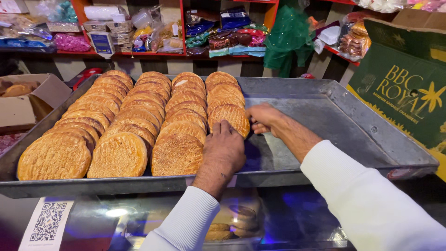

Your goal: The person organizes sesame-topped bread on metal trays by picking up individual pieces, turning them over, and placing them in rows.

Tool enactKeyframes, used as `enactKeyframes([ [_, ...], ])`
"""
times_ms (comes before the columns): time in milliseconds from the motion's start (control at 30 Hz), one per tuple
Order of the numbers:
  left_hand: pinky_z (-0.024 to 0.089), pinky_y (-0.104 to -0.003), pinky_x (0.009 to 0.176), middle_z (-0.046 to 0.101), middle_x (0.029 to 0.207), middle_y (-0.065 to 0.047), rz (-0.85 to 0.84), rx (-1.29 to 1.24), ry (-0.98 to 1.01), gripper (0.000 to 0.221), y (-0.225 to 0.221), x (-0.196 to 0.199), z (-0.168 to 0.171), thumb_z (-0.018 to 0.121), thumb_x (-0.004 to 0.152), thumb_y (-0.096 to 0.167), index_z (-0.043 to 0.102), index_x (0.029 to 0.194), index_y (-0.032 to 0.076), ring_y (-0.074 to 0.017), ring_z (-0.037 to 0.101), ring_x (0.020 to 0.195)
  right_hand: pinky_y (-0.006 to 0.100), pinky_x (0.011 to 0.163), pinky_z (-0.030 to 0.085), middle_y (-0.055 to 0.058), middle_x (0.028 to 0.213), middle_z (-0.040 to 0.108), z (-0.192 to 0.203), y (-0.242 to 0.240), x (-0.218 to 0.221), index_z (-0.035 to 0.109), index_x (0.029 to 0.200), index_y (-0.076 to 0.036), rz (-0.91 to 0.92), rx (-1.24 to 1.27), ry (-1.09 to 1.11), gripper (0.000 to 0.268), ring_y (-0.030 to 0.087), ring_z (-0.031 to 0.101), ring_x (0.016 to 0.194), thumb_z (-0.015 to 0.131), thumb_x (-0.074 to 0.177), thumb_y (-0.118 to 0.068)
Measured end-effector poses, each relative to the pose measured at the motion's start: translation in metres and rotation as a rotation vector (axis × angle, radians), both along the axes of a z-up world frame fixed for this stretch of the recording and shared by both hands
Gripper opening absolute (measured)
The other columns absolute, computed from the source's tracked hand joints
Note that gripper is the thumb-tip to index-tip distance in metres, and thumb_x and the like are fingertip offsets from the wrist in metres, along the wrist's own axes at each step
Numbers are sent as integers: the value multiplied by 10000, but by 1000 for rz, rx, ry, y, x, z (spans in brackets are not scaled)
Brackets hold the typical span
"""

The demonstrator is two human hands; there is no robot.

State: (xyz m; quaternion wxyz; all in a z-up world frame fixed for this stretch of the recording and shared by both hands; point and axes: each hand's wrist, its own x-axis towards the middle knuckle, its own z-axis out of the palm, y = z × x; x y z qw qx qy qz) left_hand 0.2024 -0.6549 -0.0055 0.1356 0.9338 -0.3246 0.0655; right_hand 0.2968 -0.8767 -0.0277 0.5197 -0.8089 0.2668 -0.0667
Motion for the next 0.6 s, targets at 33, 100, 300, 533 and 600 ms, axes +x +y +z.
enactKeyframes([
  [33,412,-518,1100,375,1551,-311,-3,0,2,643,1,-4,3,464,883,129,406,1449,-171,-479,317,1467,422,549,670,117,932,624,6,9,-15,640,1188,-30,-3,0,2,612,304,719,721,809,662,-294],
  [100,467,-490,993,451,1424,-220,7,37,-22,519,4,-10,9,488,893,148,584,1346,-86,-426,403,1341,315,546,656,183,815,687,18,28,-44,674,986,97,75,24,21,290,256,745,596,749,828,-134],
  [300,521,-452,895,460,1340,-187,15,51,-38,424,1,-6,8,503,903,157,691,1239,-22,-414,445,1273,329,615,679,244,849,698,10,36,-49,667,1083,81,98,106,-32,227,281,762,639,686,884,-27],
  [533,540,-471,933,473,1333,-199,-5,29,16,413,2,3,7,546,900,165,695,1232,-30,-445,446,1295,305,619,675,224,782,689,15,39,-57,680,1060,96,81,115,-36,246,263,762,625,709,862,-47],
  [600,561,-499,939,496,1309,-210,-49,34,26,436,0,14,3,638,837,224,728,1216,26,-456,488,1265,293,624,675,217,786,700,18,40,-62,684,1058,101,67,117,-58,237,251,763,623,699,872,-44],
])
